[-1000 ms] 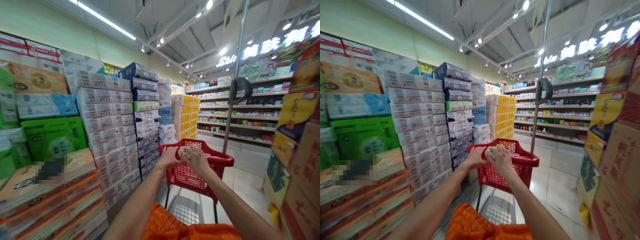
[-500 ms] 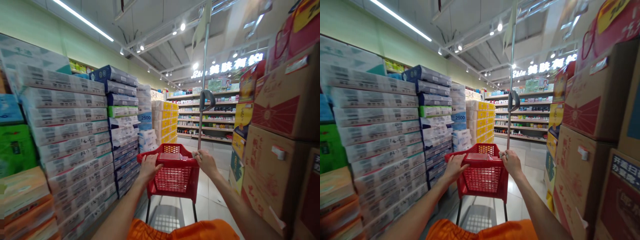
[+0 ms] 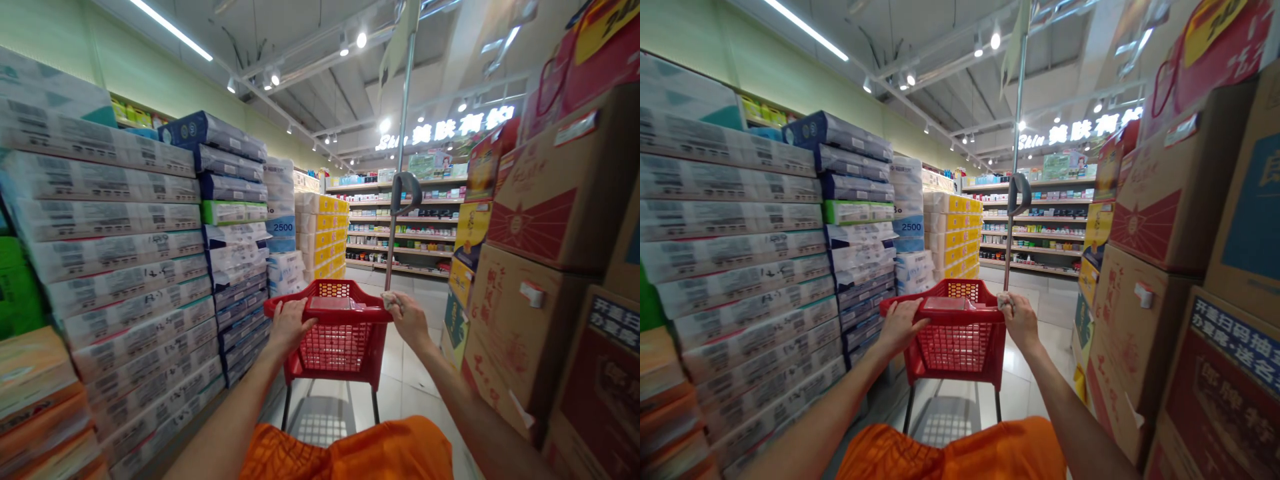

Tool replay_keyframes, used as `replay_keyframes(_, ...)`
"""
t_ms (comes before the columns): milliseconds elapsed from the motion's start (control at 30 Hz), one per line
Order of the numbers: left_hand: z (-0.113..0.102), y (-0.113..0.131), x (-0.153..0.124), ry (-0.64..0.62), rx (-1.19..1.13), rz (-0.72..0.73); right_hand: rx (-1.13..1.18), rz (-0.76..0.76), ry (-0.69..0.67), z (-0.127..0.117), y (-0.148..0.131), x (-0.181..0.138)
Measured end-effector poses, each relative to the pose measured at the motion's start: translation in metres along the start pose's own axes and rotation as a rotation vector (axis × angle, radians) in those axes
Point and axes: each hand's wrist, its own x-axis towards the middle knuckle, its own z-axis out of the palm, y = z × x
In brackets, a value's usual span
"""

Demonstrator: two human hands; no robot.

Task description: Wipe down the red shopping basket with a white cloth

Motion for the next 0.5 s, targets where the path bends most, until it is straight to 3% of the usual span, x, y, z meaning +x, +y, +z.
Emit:
replay_keyframes(167, 0.004, 0.007, 0.000, 0.036, -0.006, 0.003, -0.011, -0.249, -0.062, 0.022, -0.060, -0.023)
replay_keyframes(233, 0.004, 0.006, 0.000, 0.034, -0.005, 0.006, -0.005, -0.331, -0.081, 0.027, -0.069, -0.028)
replay_keyframes(300, 0.004, 0.003, 0.000, 0.027, -0.008, 0.008, -0.011, -0.328, -0.081, 0.023, -0.053, -0.025)
replay_keyframes(433, 0.004, 0.001, -0.001, 0.038, -0.003, 0.009, -0.042, -0.128, 0.029, 0.006, -0.002, -0.010)
replay_keyframes(500, 0.005, 0.004, -0.001, 0.043, 0.004, 0.004, -0.041, -0.075, 0.050, 0.007, -0.003, -0.009)
